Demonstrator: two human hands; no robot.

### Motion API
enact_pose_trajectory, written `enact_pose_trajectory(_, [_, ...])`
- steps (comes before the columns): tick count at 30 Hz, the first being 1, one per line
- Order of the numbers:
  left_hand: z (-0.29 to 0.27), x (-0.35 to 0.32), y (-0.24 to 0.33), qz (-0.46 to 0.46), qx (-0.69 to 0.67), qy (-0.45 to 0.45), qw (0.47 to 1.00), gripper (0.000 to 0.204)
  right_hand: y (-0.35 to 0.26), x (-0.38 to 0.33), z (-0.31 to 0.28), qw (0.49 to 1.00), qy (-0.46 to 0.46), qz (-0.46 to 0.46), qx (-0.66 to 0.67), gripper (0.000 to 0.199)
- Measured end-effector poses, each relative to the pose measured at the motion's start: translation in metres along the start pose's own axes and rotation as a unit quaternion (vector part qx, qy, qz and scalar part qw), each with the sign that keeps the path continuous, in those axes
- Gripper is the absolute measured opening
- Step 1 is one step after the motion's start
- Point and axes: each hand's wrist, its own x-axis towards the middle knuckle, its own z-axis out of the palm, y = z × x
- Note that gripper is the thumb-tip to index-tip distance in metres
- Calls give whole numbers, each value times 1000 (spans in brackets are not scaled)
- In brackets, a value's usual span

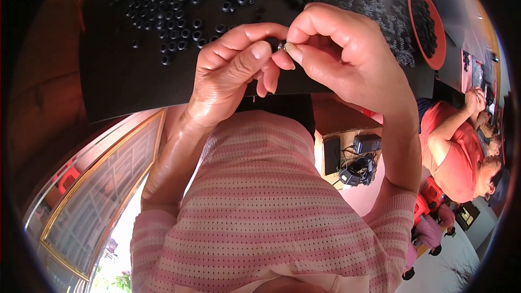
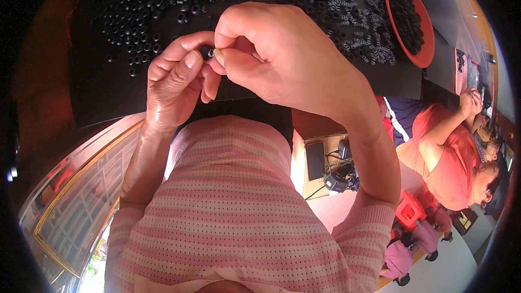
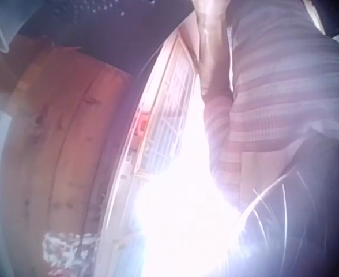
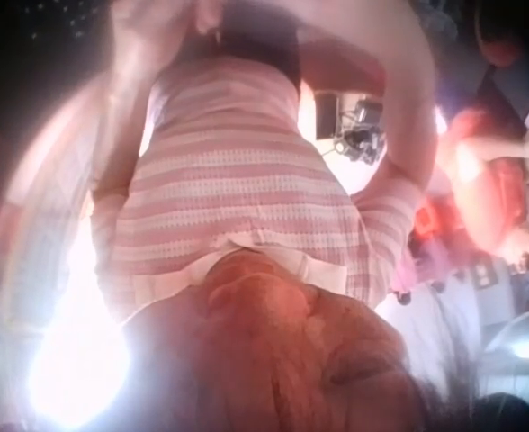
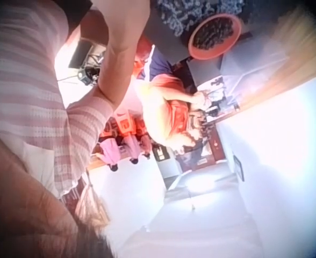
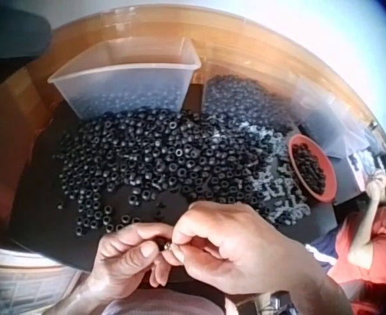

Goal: Assembling small black rubber or plastic ring components at a workstation.

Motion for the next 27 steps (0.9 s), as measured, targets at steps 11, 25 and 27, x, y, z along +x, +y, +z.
enact_pose_trajectory(11, [8, 0, -2, 11, 82, 37, 996, 36, 5, -1, 5, 999, 22, 32, -14, 7])
enact_pose_trajectory(25, [4, 2, -6, 28, 97, 15, 995, 29, 9, -6, 11, 998, 41, 36, 27, 4])
enact_pose_trajectory(27, [4, 2, -6, 26, 92, 24, 995, 29, 11, -6, 15, 995, 73, -32, -54, 6])
